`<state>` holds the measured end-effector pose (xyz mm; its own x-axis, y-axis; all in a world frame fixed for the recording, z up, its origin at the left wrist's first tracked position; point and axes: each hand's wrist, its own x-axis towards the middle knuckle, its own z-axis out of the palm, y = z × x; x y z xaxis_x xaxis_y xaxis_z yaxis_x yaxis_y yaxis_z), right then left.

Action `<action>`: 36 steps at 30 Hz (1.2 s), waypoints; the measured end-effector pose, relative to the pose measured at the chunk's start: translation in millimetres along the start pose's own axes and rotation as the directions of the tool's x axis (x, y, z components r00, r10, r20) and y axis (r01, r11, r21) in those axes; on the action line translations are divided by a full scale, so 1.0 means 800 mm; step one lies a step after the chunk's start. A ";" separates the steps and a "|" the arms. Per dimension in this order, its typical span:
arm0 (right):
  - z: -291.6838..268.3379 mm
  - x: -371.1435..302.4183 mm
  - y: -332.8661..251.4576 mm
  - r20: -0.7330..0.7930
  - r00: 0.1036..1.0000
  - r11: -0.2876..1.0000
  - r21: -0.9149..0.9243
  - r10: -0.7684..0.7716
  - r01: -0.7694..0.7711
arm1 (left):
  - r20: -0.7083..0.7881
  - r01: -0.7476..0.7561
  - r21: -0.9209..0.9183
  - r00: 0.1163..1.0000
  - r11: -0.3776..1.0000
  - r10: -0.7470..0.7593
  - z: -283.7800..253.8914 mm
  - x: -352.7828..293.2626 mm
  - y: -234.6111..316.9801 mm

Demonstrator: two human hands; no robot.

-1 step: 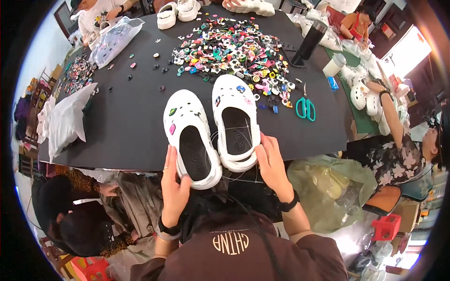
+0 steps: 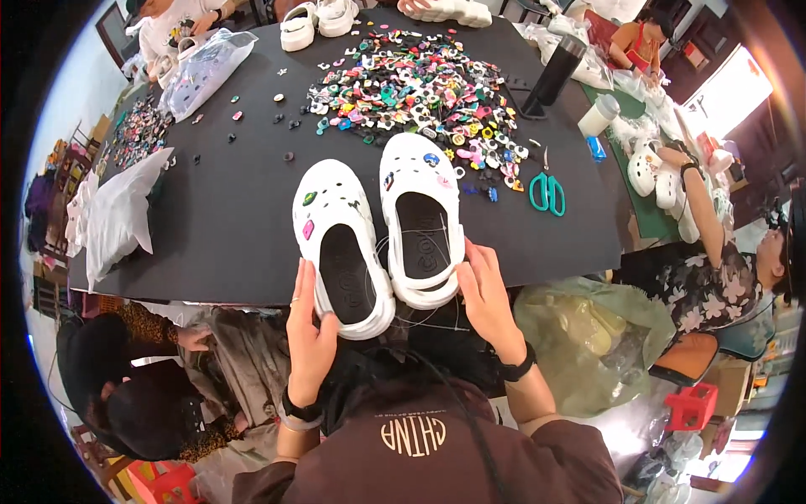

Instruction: Decorate shoes with charms and pack them into plastic bags.

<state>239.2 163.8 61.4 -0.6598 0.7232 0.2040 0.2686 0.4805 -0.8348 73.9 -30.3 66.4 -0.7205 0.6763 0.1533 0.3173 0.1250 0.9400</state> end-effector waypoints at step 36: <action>-0.178 0.119 0.178 -0.260 0.881 0.871 0.411 0.396 -0.271 | 0.200 -0.315 -0.011 0.929 0.949 0.311 0.005 -0.030 0.052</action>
<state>314.7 371.5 34.3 -0.2924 0.9561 -0.0183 0.1240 0.0189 -0.9921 107.1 -38.3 100.3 -0.4476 0.8124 0.3737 0.5214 -0.1024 0.8471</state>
